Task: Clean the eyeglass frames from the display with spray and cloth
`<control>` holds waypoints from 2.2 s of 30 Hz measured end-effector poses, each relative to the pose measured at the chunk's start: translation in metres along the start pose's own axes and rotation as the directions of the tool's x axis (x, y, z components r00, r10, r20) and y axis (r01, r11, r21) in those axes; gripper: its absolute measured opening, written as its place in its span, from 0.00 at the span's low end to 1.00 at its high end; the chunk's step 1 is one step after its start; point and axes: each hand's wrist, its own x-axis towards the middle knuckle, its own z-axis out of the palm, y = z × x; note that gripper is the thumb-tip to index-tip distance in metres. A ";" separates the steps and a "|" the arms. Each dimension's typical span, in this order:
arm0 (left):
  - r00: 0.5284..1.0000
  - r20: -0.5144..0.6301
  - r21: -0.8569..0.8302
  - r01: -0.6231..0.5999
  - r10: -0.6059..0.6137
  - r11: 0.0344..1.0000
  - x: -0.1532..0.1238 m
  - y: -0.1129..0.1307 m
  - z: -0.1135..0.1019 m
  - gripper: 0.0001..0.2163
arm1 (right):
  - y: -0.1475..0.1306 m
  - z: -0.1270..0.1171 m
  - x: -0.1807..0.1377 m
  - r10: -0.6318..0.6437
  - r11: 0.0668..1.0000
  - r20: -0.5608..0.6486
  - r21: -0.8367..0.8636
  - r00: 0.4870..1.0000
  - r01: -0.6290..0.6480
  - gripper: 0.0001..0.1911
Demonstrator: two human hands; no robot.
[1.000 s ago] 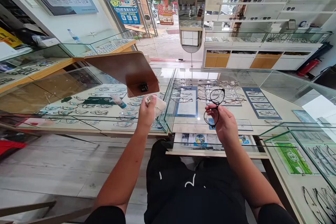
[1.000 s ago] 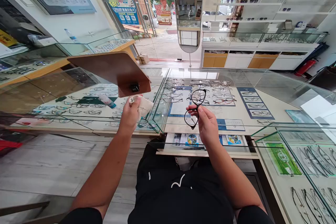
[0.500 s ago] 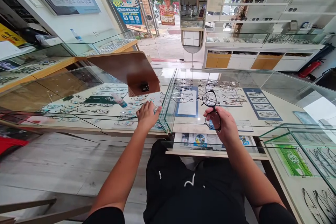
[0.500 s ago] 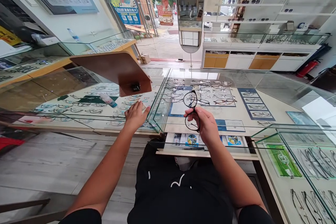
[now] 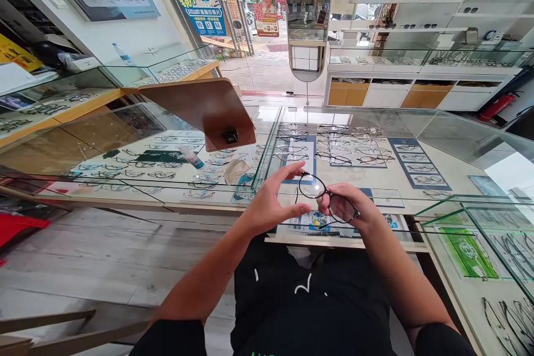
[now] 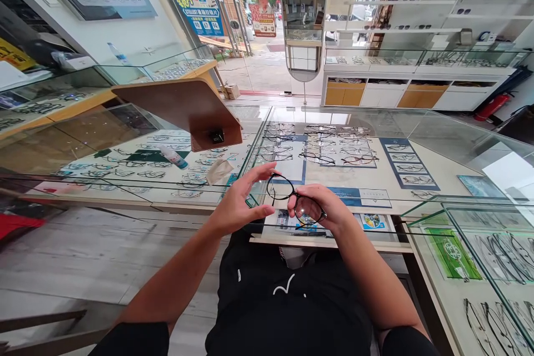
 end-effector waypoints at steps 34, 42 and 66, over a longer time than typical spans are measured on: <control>0.663 -0.535 0.053 -0.593 0.524 0.804 0.253 0.046 -0.066 0.25 | -0.206 -0.016 0.133 -0.963 0.026 0.135 -0.811 0.231 0.584 0.24; 0.678 -0.537 0.039 -0.574 0.502 0.818 0.257 0.028 -0.066 0.23 | -0.204 -0.024 0.127 -0.951 0.020 0.124 -0.891 0.285 0.454 0.22; 0.599 -0.564 0.402 -0.402 0.569 0.823 0.250 0.025 -0.063 0.28 | -0.205 -0.026 0.115 -0.897 -0.120 0.155 -0.987 0.414 0.108 0.27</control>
